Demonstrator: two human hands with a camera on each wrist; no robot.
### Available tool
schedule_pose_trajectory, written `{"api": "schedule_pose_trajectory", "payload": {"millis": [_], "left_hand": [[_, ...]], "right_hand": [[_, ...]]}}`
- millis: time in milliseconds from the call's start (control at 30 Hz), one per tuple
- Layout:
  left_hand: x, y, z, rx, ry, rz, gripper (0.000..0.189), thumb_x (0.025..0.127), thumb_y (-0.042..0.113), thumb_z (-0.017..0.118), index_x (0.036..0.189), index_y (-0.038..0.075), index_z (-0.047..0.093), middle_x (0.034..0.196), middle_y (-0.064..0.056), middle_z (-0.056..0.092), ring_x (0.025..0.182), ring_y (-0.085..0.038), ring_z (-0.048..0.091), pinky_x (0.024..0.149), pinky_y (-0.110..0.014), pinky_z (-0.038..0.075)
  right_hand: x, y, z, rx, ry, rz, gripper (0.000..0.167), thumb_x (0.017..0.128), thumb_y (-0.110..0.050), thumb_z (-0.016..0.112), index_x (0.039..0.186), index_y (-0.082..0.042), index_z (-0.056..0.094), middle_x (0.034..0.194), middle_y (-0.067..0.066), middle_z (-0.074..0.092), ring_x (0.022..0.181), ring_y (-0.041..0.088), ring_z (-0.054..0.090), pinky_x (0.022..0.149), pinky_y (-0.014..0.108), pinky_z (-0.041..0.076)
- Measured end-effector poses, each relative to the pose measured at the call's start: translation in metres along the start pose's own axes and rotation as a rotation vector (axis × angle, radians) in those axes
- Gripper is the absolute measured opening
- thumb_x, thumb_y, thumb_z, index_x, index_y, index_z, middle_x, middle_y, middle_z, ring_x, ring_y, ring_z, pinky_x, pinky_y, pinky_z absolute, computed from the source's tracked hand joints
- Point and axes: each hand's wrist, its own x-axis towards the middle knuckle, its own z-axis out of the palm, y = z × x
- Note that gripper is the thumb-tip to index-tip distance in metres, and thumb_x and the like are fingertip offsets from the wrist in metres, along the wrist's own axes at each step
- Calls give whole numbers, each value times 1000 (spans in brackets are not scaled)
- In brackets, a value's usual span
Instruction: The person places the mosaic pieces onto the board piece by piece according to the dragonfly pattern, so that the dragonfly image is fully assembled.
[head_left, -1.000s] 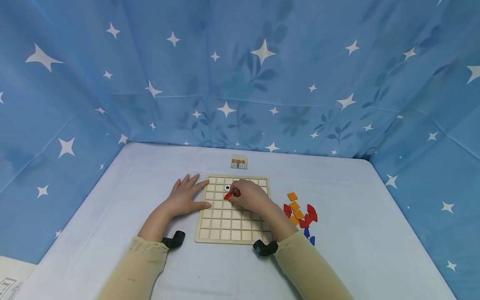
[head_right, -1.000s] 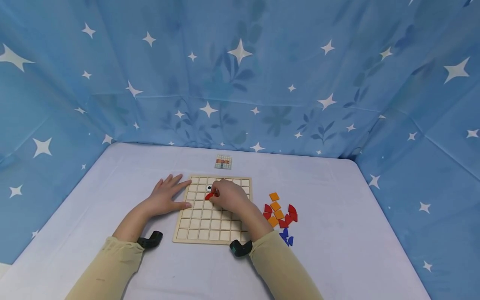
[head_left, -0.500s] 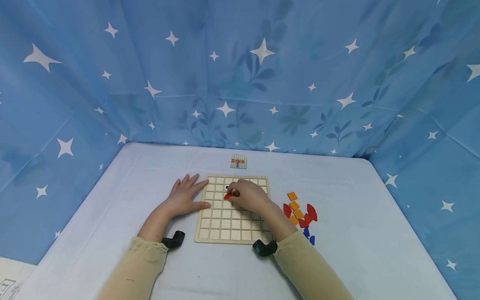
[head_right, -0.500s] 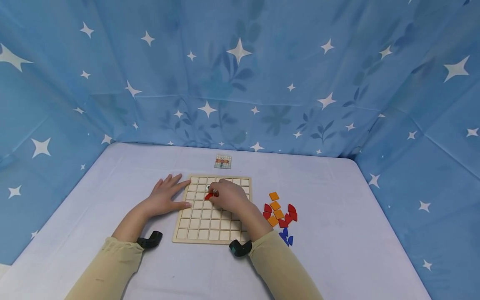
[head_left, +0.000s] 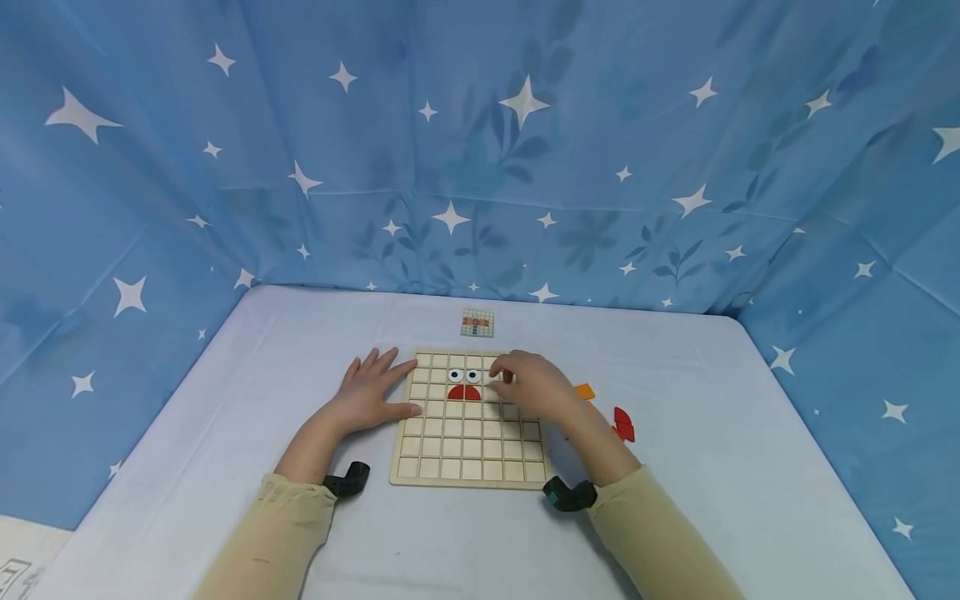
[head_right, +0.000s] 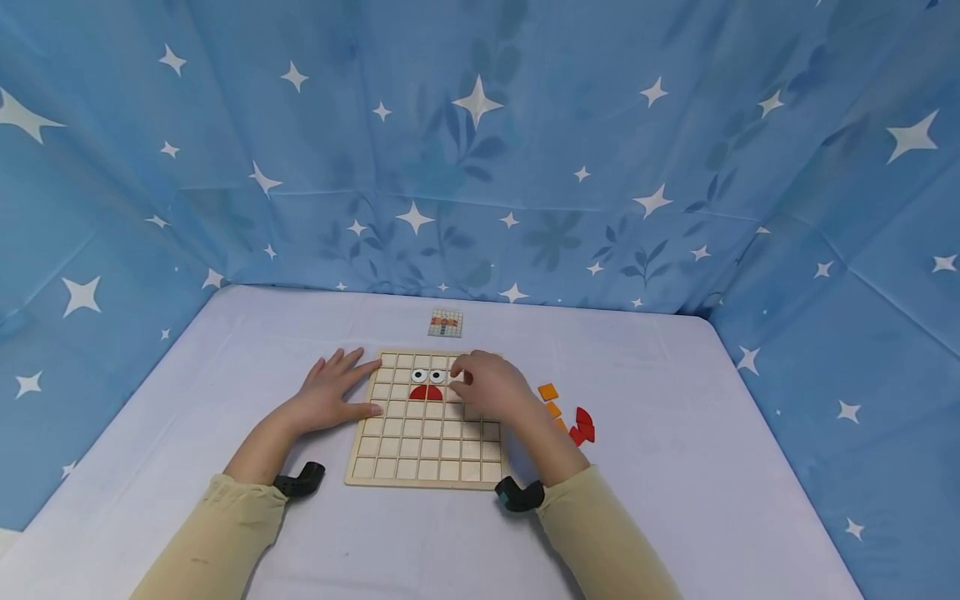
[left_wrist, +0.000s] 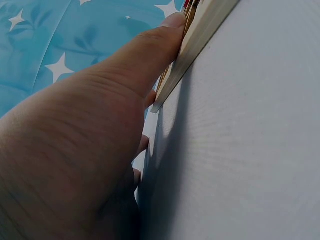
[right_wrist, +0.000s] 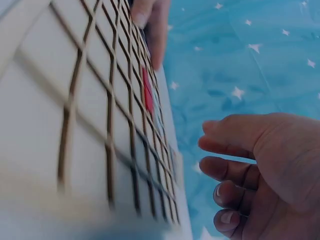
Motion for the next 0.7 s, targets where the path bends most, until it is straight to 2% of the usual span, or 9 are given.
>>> {"api": "schedule_pose_trajectory", "payload": {"millis": [400,600,700], "left_hand": [[0,0,-1,7,3,0,89,83,66,66,155,28,34,166,-14,16,153,-43,4,120,-64,0],[-1,3,-2,-9,-8,-11,88,83,65,67,156,27,34,166,-14,15,153,-44,3,120,-64,-1],[-2,4,-3,-5,-10,-12,88,83,64,67,156,26,34,166,-15,15,153,-44,3,120,-64,0]], "right_hand": [[-57,69,-47,28,39,105,17,95,-26,65,109,-17,70,90,-2,63,76,16,52,64,27,48],[-83,108,-58,58,27,144,18,95,-21,66,110,-14,70,92,0,63,81,17,54,63,27,50],[-90,127,-57,74,-1,186,18,95,-24,66,111,-17,70,94,0,63,85,18,54,69,27,51]]}}
